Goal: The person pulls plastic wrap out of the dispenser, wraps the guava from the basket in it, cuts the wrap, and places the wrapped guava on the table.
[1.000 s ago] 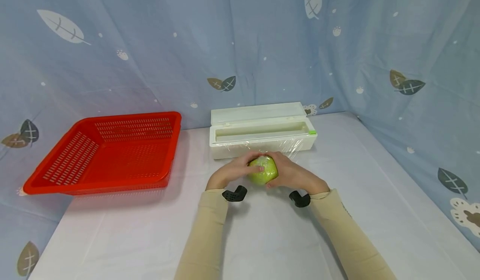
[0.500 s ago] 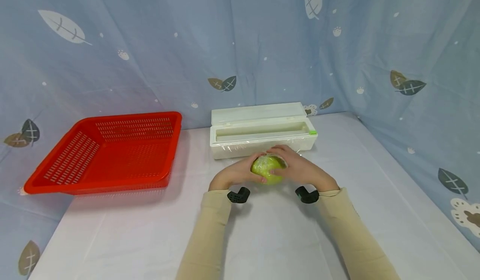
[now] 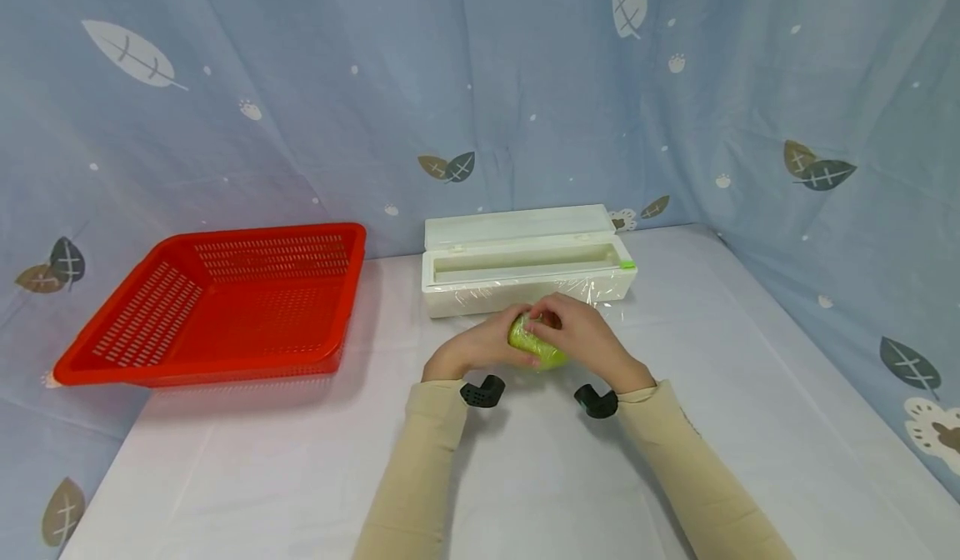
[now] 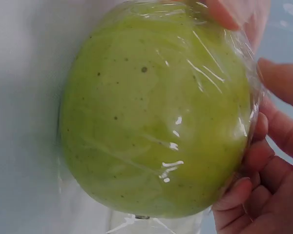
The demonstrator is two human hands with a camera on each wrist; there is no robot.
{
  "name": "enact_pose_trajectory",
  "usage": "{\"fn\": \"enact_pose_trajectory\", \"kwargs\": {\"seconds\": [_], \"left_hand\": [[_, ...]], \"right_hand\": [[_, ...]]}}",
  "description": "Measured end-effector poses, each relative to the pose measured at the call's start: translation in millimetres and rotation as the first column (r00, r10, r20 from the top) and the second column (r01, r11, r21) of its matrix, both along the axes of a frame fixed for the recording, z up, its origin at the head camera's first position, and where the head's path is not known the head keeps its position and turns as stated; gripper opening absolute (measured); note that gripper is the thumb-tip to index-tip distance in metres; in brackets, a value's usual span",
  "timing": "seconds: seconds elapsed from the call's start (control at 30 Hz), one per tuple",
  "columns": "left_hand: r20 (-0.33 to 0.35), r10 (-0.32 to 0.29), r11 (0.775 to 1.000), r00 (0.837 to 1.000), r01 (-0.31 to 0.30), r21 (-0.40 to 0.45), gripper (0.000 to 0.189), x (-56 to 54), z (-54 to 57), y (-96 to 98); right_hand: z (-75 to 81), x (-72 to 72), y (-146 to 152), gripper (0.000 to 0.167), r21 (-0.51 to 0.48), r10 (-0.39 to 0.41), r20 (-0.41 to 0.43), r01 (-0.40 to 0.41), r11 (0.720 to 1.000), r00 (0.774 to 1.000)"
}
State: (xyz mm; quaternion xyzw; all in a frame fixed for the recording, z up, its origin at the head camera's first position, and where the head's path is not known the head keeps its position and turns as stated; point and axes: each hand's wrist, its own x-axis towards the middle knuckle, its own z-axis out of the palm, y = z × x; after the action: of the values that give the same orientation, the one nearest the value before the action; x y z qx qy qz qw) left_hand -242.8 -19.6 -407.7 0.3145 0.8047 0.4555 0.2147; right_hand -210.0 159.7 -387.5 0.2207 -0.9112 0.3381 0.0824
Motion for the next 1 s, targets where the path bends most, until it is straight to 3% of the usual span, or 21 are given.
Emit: {"fn": "enact_pose_trajectory", "kwargs": {"seconds": [0.13,0.43,0.57,0.73,0.93,1.0], "left_hand": [[-0.017,0.027,1.0,1.0,-0.027,-0.013,0.068,0.0,0.9,3.1],[-0.055,0.066,0.995,0.996,-0.07,-0.066,0.071,1.3,0.0,3.6],[-0.052,0.054,0.997,0.997,-0.057,-0.054,0.072,1.2,-0.7,3.5],[-0.038,0.037,0.999,0.999,-0.038,-0.024,0.069,-0.4,-3.1,4.0],[-0.051,0.06,0.996,0.997,-0.063,-0.06,0.076,-1.3,-5.8,4.8],[-0.051,0.072,0.994,0.996,-0.075,-0.073,0.08,-0.6,-4.7,4.9]], "right_hand": [[0.6,-1.0,0.5,0.007,-0.027,-0.032,0.034,0.033,0.999,0.999],[1.1,-3.3,7.3,0.015,-0.209,-0.029,0.232,0.079,0.975,0.972],[0.6,-4.6,10.2,0.016,-0.32,0.011,0.263,0.077,0.944,0.965],[-1.9,-6.8,14.2,0.021,-0.46,0.082,0.291,0.064,0.886,0.953],[-5.1,-10.2,22.0,0.022,-0.569,0.108,0.343,0.115,0.814,0.933],[-5.0,-11.1,25.5,0.022,-0.583,0.114,0.353,0.123,0.803,0.928]]}}
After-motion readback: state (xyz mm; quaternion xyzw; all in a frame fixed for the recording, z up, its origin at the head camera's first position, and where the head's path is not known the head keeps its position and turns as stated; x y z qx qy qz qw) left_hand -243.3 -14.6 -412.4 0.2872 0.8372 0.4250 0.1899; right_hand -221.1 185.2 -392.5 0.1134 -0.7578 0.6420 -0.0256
